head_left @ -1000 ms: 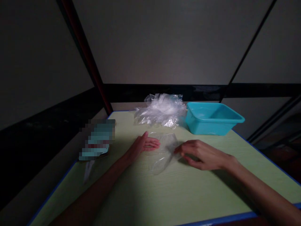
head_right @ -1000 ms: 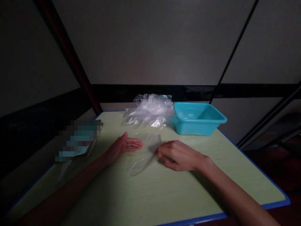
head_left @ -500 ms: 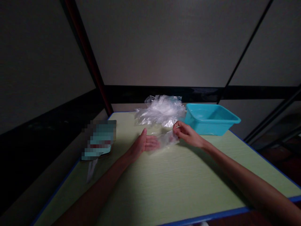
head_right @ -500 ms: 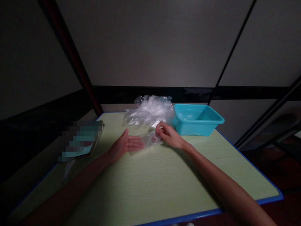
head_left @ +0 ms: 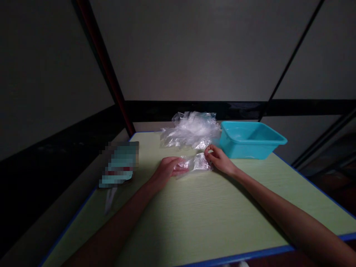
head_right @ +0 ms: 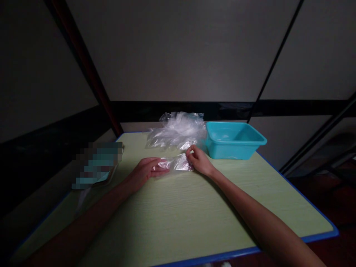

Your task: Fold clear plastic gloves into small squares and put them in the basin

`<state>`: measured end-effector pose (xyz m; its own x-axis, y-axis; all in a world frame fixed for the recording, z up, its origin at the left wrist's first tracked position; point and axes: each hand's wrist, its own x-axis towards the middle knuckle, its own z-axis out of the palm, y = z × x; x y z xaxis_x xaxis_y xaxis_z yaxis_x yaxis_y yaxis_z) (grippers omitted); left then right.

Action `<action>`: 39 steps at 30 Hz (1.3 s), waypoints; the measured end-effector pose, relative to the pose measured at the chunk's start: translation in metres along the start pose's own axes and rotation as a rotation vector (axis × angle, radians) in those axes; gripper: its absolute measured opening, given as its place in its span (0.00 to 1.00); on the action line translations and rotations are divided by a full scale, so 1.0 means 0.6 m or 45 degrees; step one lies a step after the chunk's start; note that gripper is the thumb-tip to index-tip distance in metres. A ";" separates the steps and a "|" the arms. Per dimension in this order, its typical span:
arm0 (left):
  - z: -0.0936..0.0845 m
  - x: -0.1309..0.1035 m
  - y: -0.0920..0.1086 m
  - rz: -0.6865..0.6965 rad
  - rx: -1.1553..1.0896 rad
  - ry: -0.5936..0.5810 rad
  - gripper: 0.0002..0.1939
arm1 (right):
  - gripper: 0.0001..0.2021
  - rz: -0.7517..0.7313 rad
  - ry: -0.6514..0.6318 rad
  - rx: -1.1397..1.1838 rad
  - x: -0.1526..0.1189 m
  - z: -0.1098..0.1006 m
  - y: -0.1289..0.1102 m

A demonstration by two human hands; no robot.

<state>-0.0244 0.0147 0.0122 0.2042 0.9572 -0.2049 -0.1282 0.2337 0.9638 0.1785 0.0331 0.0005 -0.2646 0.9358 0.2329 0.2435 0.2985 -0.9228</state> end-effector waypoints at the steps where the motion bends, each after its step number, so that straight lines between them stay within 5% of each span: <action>1: 0.001 0.000 0.000 0.001 0.005 0.004 0.06 | 0.06 -0.004 0.008 -0.006 0.000 0.001 0.002; 14: -0.004 0.002 -0.002 -0.034 0.008 -0.030 0.04 | 0.04 0.000 0.125 -0.190 0.002 0.003 0.008; 30: -0.003 0.014 0.011 0.121 0.415 0.309 0.06 | 0.10 0.076 0.222 -0.205 -0.003 0.003 0.008; 39: -0.010 0.065 0.003 0.288 0.784 0.470 0.06 | 0.08 0.063 0.262 -0.282 -0.006 0.001 -0.002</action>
<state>-0.0226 0.0536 0.0050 -0.1153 0.9909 0.0697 0.4595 -0.0090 0.8881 0.1786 0.0291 0.0008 -0.0580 0.9618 0.2677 0.4550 0.2642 -0.8504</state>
